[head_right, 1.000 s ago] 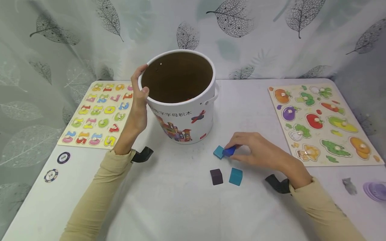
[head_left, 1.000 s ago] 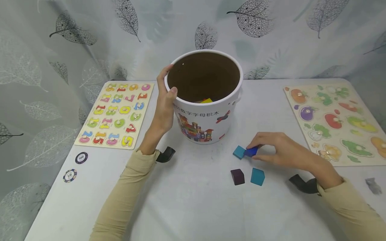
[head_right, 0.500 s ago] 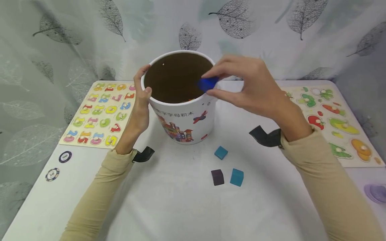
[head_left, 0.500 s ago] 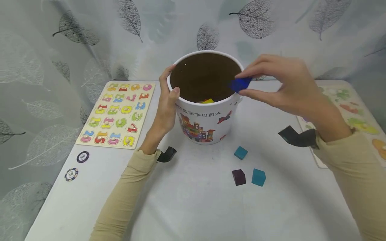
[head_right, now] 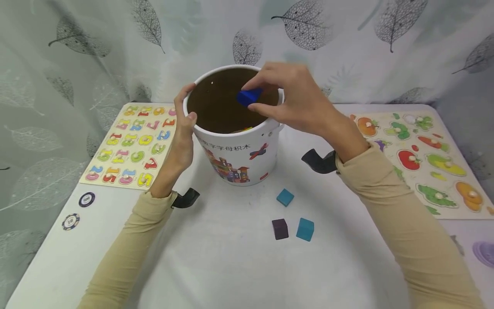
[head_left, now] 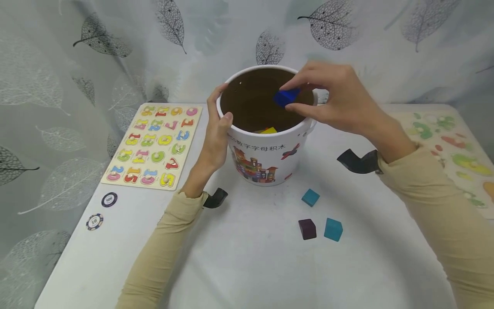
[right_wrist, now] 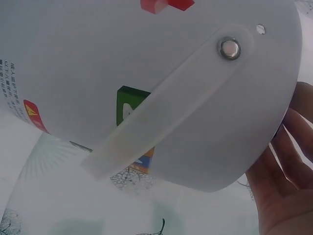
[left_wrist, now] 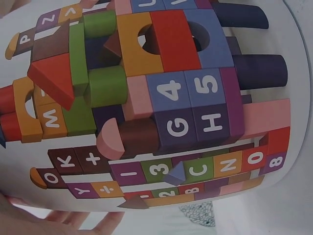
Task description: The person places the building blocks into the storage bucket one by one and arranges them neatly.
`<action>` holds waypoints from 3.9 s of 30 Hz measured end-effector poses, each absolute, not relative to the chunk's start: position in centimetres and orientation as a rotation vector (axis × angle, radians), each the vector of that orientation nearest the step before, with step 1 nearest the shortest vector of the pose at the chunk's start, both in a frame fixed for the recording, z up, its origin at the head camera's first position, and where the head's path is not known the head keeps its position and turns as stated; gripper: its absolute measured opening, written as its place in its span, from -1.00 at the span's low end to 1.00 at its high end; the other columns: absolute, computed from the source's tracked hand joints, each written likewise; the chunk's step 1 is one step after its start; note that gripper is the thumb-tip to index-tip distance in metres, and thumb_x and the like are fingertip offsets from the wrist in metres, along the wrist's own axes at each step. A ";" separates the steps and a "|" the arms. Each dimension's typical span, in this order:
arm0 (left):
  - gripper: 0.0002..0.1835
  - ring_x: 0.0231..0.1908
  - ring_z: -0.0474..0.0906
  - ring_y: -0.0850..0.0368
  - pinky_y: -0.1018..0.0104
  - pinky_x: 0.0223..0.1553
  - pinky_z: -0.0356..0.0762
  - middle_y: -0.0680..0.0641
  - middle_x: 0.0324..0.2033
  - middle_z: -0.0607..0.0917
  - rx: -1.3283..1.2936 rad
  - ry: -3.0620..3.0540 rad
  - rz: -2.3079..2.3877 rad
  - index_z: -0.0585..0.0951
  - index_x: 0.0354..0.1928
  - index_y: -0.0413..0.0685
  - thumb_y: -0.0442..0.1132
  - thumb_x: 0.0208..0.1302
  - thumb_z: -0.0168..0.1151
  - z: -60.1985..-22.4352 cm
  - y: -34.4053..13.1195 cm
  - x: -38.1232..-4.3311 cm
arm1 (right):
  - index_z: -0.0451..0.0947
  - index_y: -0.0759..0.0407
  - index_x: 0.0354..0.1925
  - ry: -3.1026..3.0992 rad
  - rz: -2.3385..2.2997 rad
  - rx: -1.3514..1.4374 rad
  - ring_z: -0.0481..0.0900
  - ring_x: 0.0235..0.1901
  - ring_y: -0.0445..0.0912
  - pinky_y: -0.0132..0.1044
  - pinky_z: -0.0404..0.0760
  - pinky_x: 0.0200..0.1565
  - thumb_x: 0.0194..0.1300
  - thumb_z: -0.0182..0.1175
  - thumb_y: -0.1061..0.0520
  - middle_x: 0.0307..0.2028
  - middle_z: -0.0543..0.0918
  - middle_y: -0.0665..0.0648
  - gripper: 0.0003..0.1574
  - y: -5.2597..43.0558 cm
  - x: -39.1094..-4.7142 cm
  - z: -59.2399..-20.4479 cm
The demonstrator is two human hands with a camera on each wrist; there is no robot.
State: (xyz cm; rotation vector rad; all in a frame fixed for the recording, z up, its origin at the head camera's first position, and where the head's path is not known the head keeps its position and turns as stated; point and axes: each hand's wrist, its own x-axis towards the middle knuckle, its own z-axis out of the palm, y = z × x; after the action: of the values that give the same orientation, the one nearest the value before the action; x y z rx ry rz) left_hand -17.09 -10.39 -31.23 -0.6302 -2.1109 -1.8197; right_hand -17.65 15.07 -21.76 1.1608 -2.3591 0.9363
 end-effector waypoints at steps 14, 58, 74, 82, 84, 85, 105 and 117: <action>0.12 0.31 0.25 -0.15 -0.23 0.29 0.23 -0.16 0.41 0.20 -0.638 -2.094 -1.849 -0.04 0.47 0.01 0.61 0.05 -0.12 -31.2 -10.4 -17.0 | 0.70 0.19 -0.08 -2.310 0.937 1.331 0.60 -0.13 -0.27 -0.58 0.50 -0.06 -0.06 0.48 0.37 -0.13 0.73 0.04 -0.52 15.8 -14.7 -21.7; -0.09 0.33 0.25 -0.12 -0.22 0.31 0.23 -0.11 0.42 0.18 -0.662 -2.082 -1.840 -0.05 0.48 0.02 0.32 0.17 -0.16 -31.2 -10.6 -17.0 | 0.66 -0.11 -0.07 -2.780 1.094 1.361 0.59 -0.11 -0.33 -0.39 0.59 0.02 0.01 0.48 0.28 -0.12 0.64 -0.22 -0.49 20.5 -10.9 -35.4; 0.20 0.33 0.23 -0.15 -0.24 0.31 0.22 -0.16 0.41 0.19 -0.642 -2.103 -1.840 -0.05 0.48 -0.03 0.67 -0.01 -0.12 -31.3 -10.5 -17.1 | 0.67 0.27 -0.04 -2.289 1.107 1.338 0.60 -0.06 -0.24 -0.54 0.51 0.08 -0.20 0.51 0.45 -0.10 0.70 0.07 -0.37 17.7 -14.6 -21.0; 0.20 0.33 0.23 -0.11 -0.20 0.33 0.21 -0.12 0.42 0.16 -0.629 -2.113 -1.825 -0.04 0.48 -0.01 0.68 -0.02 -0.14 -31.3 -10.5 -17.1 | 0.63 0.37 -0.01 -2.287 1.308 1.189 0.59 -0.11 -0.19 -0.52 0.55 0.05 -0.06 0.43 0.48 -0.13 0.65 0.04 -0.45 15.7 -17.8 -21.5; 0.20 0.33 0.23 -0.10 -0.20 0.33 0.21 -0.12 0.43 0.15 -0.624 -2.120 -1.815 -0.04 0.48 -0.01 0.68 -0.02 -0.15 -31.3 -10.5 -17.1 | 0.63 0.38 -0.02 -2.280 1.346 1.178 0.58 -0.13 -0.16 -0.51 0.56 0.04 -0.04 0.41 0.48 -0.15 0.65 0.05 -0.48 15.5 -18.2 -21.8; 0.20 0.33 0.23 -0.10 -0.20 0.33 0.21 -0.12 0.43 0.15 -0.623 -2.122 -1.812 -0.04 0.48 -0.01 0.68 -0.01 -0.15 -31.3 -10.5 -17.2 | 0.64 0.38 -0.03 -2.284 1.360 1.171 0.57 -0.13 -0.15 -0.51 0.56 0.04 -0.03 0.41 0.48 -0.15 0.65 0.04 -0.49 15.4 -18.3 -21.9; 0.18 0.32 0.25 -0.16 -0.23 0.30 0.23 -0.16 0.42 0.18 -0.646 -2.105 -1.816 -0.04 0.47 -0.03 0.66 0.02 -0.14 -31.3 -10.5 -17.2 | 0.65 0.34 -0.08 -2.271 1.281 1.294 0.61 -0.07 -0.19 -0.45 0.56 0.08 -0.10 0.41 0.54 -0.09 0.68 0.05 -0.48 16.0 -16.7 -22.5; 0.03 0.31 0.27 -0.13 -0.21 0.30 0.25 -0.15 0.41 0.20 -0.659 -2.084 -1.833 -0.03 0.47 0.01 0.50 0.12 -0.14 -31.0 -10.4 -17.3 | 0.64 -0.02 0.00 -2.407 1.358 1.660 0.60 -0.04 -0.25 -0.46 0.55 0.05 0.02 0.46 0.30 -0.08 0.68 -0.07 -0.46 18.1 -10.3 -29.3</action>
State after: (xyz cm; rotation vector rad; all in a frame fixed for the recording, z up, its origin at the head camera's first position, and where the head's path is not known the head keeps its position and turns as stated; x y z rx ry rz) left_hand -17.25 -10.40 -31.00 -0.6589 -2.0839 -1.8329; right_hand -10.26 18.10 -29.28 1.6595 -2.4074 1.3576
